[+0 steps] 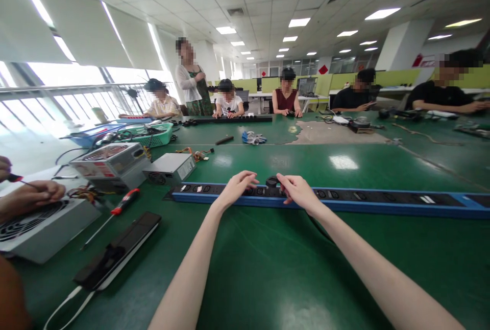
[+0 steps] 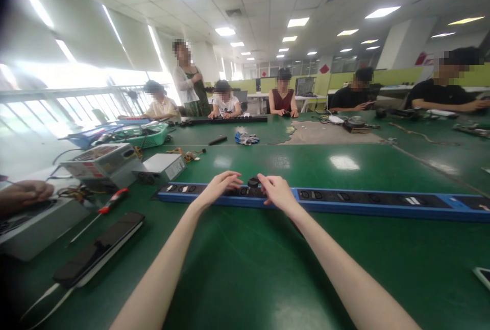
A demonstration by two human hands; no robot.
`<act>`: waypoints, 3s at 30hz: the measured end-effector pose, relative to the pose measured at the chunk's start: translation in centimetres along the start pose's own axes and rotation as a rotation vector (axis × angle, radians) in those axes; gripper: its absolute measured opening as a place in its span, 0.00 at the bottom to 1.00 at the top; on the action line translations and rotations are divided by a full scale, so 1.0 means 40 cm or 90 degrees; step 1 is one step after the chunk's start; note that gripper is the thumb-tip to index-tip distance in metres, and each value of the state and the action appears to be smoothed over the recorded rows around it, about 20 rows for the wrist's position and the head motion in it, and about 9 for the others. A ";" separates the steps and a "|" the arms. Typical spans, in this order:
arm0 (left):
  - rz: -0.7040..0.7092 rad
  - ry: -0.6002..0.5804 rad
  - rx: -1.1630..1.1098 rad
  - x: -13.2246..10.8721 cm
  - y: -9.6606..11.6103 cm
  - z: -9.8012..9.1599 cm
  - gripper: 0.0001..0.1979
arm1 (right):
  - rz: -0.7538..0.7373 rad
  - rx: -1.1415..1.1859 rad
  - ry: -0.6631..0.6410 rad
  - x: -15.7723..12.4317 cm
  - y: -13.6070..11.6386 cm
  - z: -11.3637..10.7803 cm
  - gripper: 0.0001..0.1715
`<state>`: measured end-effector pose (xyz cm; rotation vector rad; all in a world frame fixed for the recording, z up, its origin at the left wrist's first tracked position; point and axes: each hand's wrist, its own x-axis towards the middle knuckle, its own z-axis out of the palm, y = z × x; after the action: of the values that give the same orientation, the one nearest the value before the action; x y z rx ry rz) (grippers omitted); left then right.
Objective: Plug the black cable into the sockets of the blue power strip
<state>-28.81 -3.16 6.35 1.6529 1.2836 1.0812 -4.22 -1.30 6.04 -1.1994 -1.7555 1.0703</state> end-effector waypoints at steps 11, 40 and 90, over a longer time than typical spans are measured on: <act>0.032 -0.156 -0.221 0.006 0.011 0.118 0.29 | -0.191 -0.261 -0.034 -0.007 -0.045 -0.067 0.19; 0.151 0.132 0.613 -0.013 -0.079 0.103 0.17 | -0.108 -0.583 0.051 0.018 -0.068 0.055 0.10; 0.122 0.151 0.627 -0.005 -0.073 0.121 0.17 | -0.071 -0.638 0.079 -0.046 -0.078 0.103 0.16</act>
<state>-25.28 -3.11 1.95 2.4397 2.0426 0.7902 -8.43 -4.63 7.15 -1.6409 -2.2863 -0.0317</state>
